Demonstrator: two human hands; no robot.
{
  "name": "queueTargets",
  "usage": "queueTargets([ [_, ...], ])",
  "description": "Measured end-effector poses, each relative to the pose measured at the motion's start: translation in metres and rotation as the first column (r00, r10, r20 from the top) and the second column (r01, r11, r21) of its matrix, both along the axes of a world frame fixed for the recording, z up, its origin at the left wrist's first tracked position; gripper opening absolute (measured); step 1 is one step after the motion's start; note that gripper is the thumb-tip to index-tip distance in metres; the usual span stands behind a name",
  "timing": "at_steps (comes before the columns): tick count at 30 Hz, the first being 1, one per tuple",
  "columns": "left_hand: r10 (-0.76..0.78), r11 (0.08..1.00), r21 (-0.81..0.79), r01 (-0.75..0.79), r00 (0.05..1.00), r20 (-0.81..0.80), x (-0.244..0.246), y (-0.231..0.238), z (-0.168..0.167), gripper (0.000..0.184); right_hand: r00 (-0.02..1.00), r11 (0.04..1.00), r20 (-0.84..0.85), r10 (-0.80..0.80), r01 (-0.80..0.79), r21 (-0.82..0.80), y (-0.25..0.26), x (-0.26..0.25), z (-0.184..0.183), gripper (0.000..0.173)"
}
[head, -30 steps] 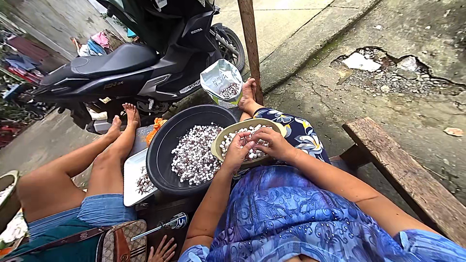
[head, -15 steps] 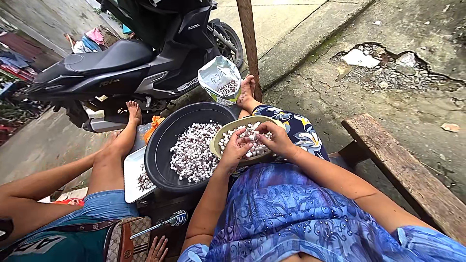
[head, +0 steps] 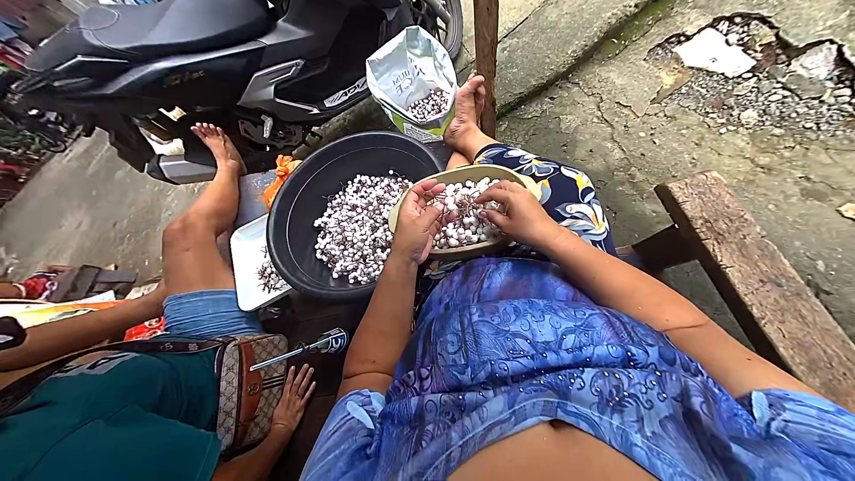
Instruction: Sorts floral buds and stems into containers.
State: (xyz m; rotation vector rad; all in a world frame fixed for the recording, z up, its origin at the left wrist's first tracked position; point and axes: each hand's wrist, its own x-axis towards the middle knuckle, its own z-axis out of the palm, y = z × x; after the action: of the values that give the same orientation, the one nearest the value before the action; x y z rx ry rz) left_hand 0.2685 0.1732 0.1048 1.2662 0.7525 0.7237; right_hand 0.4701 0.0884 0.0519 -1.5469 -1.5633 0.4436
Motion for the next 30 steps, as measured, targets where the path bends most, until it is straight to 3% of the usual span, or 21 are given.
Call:
queueTargets([
  [3,-0.026,0.999,0.036,0.026,1.000,-0.012,0.002,-0.003,-0.002,0.047,0.999,0.988,-0.046,-0.003,0.010,0.151,-0.001,-0.001,0.003,0.023],
  [6,-0.038,0.993,0.108,0.038,0.999,-0.009,0.008,-0.009,-0.006,0.047,0.991,0.960,-0.080,0.105,-0.080,0.267,-0.002,-0.005,0.005,0.031],
  [9,-0.109,0.974,0.198,0.107,0.994,0.002,0.013,-0.018,-0.008,0.049,0.987,0.954,-0.061,0.150,-0.129,0.272,-0.003,-0.010,0.005,0.039],
  [12,-0.156,0.965,0.216,0.149,0.988,0.016,0.012,-0.022,-0.006,0.054,0.990,0.956,-0.060,0.126,-0.105,0.274,-0.004,-0.010,0.004,0.029],
  [17,-0.049,0.974,0.225,0.038,0.998,0.043,0.010,-0.018,-0.006,0.042,0.986,0.948,-0.121,0.118,-0.076,0.309,-0.004,-0.008,0.003,0.014],
  [22,0.109,0.937,0.330,-0.117,0.993,0.043,-0.002,0.001,-0.011,0.037,0.980,0.948,-0.196,-0.021,0.083,0.309,-0.002,0.000,0.003,0.011],
  [25,0.126,0.884,0.468,0.006,0.960,-0.250,-0.015,0.008,-0.007,0.035,0.987,0.967,-0.151,-0.057,0.092,0.236,-0.002,0.004,0.002,0.012],
  [28,0.142,0.770,0.557,0.310,0.768,-0.625,-0.018,0.018,-0.008,0.030,0.998,0.999,0.051,0.022,-0.024,0.041,-0.002,0.006,-0.003,0.017],
  [30,0.219,0.708,0.586,0.393,0.667,-0.712,-0.012,0.020,-0.007,0.029,0.989,0.999,0.142,0.050,-0.047,-0.021,0.002,0.005,-0.005,0.023],
])
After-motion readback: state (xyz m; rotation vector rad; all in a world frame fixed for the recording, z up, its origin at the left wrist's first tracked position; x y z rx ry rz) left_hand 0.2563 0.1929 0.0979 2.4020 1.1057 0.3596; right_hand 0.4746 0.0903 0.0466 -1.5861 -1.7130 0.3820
